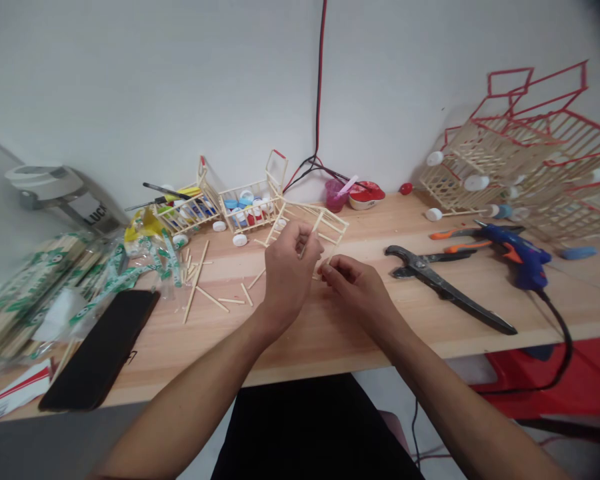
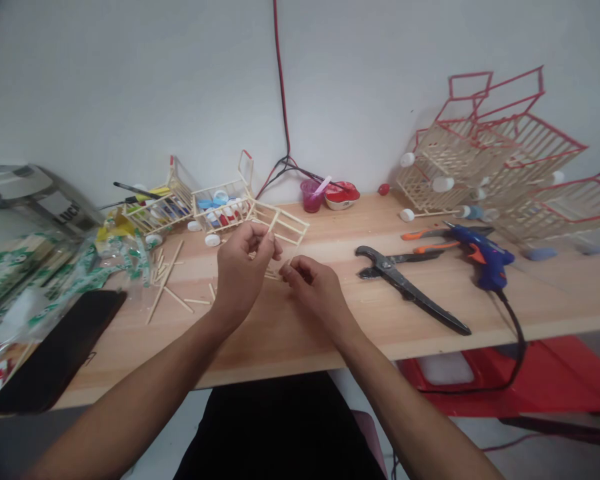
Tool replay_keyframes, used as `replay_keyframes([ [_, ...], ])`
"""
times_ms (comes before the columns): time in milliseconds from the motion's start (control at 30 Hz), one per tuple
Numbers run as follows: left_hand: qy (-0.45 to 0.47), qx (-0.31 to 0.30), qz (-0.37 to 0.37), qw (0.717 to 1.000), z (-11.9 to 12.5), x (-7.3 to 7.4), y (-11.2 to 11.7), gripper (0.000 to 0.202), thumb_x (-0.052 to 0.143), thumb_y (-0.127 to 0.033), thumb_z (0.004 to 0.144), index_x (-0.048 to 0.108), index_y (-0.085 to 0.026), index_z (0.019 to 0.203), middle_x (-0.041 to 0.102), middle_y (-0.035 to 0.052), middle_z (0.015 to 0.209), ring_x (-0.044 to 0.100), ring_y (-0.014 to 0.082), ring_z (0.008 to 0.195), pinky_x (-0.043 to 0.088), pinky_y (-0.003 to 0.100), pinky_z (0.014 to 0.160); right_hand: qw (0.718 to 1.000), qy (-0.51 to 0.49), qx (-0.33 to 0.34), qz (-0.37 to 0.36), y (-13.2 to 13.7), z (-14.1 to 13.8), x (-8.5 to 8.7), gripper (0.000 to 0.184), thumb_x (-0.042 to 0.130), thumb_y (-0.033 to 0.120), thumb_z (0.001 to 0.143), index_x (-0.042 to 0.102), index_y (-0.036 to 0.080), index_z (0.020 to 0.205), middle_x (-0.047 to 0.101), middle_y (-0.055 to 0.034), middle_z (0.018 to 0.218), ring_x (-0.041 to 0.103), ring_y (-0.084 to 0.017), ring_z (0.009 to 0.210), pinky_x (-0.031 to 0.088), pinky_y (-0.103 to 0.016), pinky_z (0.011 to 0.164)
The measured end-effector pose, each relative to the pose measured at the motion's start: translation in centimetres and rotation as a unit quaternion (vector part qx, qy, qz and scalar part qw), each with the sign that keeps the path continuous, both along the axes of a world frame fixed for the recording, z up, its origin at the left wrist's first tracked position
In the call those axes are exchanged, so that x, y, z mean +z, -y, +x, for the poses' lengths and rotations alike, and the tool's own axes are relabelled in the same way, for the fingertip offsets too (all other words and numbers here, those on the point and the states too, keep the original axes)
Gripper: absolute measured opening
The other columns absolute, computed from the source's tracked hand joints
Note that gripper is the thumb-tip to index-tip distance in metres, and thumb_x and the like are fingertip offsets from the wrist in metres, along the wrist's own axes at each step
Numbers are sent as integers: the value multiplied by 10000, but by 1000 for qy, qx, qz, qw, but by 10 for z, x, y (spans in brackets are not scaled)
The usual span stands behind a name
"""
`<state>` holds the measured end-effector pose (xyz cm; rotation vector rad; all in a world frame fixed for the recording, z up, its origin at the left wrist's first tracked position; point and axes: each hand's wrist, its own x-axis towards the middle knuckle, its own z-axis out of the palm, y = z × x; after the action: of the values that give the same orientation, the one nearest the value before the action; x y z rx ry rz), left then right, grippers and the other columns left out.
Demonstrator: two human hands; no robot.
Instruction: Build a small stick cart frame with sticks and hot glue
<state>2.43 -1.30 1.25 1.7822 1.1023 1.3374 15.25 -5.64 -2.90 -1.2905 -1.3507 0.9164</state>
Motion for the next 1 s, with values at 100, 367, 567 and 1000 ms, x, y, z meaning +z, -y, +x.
replay_keyframes([
  [100, 3, -7, 3, 1000, 0, 0, 1, 136, 536, -191, 905, 565, -195, 772, 660, -5, 730, 617, 127, 693, 448, 262, 660, 1000, 13, -2, 6, 0, 0, 0, 229, 579, 366, 892, 578, 213, 721, 571, 7, 698, 520, -151, 692, 378, -289, 659],
  [367, 21, -20, -3, 1000, -1, -2, 1, 127, 542, -181, 901, 584, -193, 782, 706, 12, 769, 662, 137, 739, 495, 277, 710, 1000, 18, -5, 3, 1, 1, -3, 250, 579, 394, 892, 578, 216, 718, 571, 5, 694, 517, -153, 678, 389, -286, 644],
  [567, 22, -23, -1, 999, -1, -2, 0, 121, 543, -180, 899, 591, -192, 788, 707, 10, 765, 666, 137, 731, 498, 284, 709, 1000, 11, -8, 0, 2, 0, -1, 224, 576, 368, 884, 587, 213, 722, 570, 4, 701, 525, -155, 693, 393, -289, 659],
  [1000, 29, -27, -7, 999, 0, -3, 2, 121, 550, -176, 895, 592, -188, 782, 721, 14, 774, 678, 137, 738, 502, 280, 715, 999, 36, -12, 14, 2, 1, -2, 215, 563, 330, 900, 586, 205, 727, 592, 10, 713, 537, -145, 703, 388, -282, 673],
])
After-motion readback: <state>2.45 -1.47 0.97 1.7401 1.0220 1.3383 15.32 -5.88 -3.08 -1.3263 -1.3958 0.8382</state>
